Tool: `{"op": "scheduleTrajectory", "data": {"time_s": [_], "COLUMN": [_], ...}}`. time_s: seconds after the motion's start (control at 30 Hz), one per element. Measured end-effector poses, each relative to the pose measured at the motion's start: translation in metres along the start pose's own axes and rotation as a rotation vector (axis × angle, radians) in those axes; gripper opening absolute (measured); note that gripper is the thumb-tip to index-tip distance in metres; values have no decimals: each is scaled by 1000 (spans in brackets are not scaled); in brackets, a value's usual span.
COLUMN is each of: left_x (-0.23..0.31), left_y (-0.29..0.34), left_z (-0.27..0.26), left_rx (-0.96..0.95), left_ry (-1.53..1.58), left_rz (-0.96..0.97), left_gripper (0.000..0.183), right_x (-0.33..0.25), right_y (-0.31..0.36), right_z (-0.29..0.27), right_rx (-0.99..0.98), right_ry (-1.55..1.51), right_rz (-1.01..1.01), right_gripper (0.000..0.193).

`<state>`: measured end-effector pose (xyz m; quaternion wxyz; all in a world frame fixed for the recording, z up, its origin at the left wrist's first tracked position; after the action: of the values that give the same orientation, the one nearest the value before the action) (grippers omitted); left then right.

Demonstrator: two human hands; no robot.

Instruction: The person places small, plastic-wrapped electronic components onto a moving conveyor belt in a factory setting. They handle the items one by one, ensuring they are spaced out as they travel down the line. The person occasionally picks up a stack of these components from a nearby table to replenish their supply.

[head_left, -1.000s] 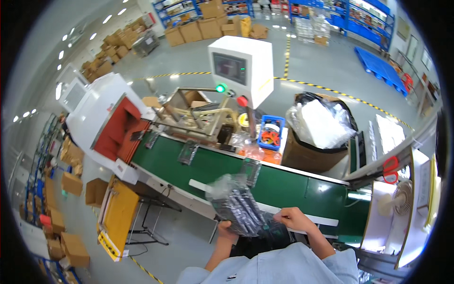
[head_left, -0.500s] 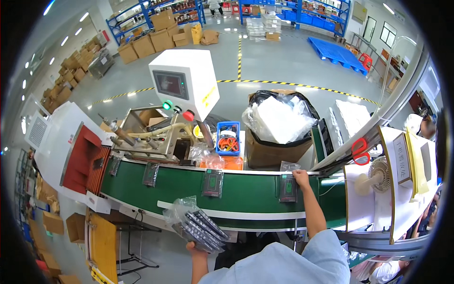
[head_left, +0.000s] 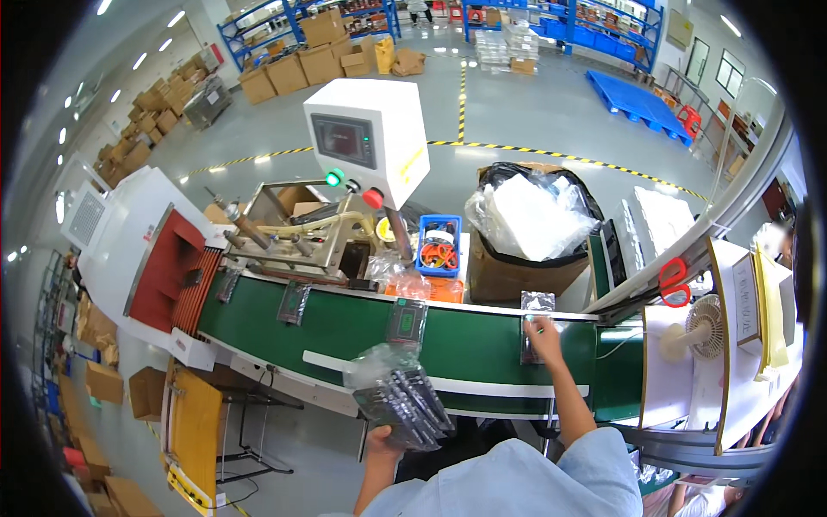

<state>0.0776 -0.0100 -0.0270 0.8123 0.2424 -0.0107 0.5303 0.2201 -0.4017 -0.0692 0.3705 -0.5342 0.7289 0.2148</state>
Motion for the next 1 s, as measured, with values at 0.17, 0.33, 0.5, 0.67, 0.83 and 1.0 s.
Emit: {"op": "scheduleTrajectory", "data": {"time_s": [0.17, 0.33, 0.5, 0.67, 0.83, 1.0], "left_x": [-17, -36, -41, -46, -51, -58], "left_y": [1, 7, 15, 19, 21, 15], "left_z": [13, 15, -7, -21, -42, -44], "left_rx": [-2, -21, -3, 31, 84, 73], "left_ry": [-68, -76, -163, -225, -186, -119], "left_rz": [-144, -221, -220, -245, -263, -309], "left_gripper": [66, 64, 54, 51, 50, 50], "right_x": [-169, -210, -197, -189, -197, -187], "right_y": [99, 124, 123, 99, 96, 124], "right_z": [48, 53, 51, 41, 26, 44], "right_rx": [-762, -703, -626, -476, -576, -791], "right_ry": [-545, -507, -648, -932, -657, -538], "right_rz": [-151, -210, -163, -57, -93, -99], "right_gripper": [33, 27, 21, 18, 27, 29]}}
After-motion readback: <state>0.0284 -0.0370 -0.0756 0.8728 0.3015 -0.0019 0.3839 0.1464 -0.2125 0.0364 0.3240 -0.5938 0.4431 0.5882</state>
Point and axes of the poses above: each hand's wrist, its own y-axis away from the middle knuckle, its own z-axis out of the palm, x = y × z, the point moved 8 cm from there along -y, towards the middle knuckle, and after that the axes turned 7 degrees about -z, right-handed, at the moved point
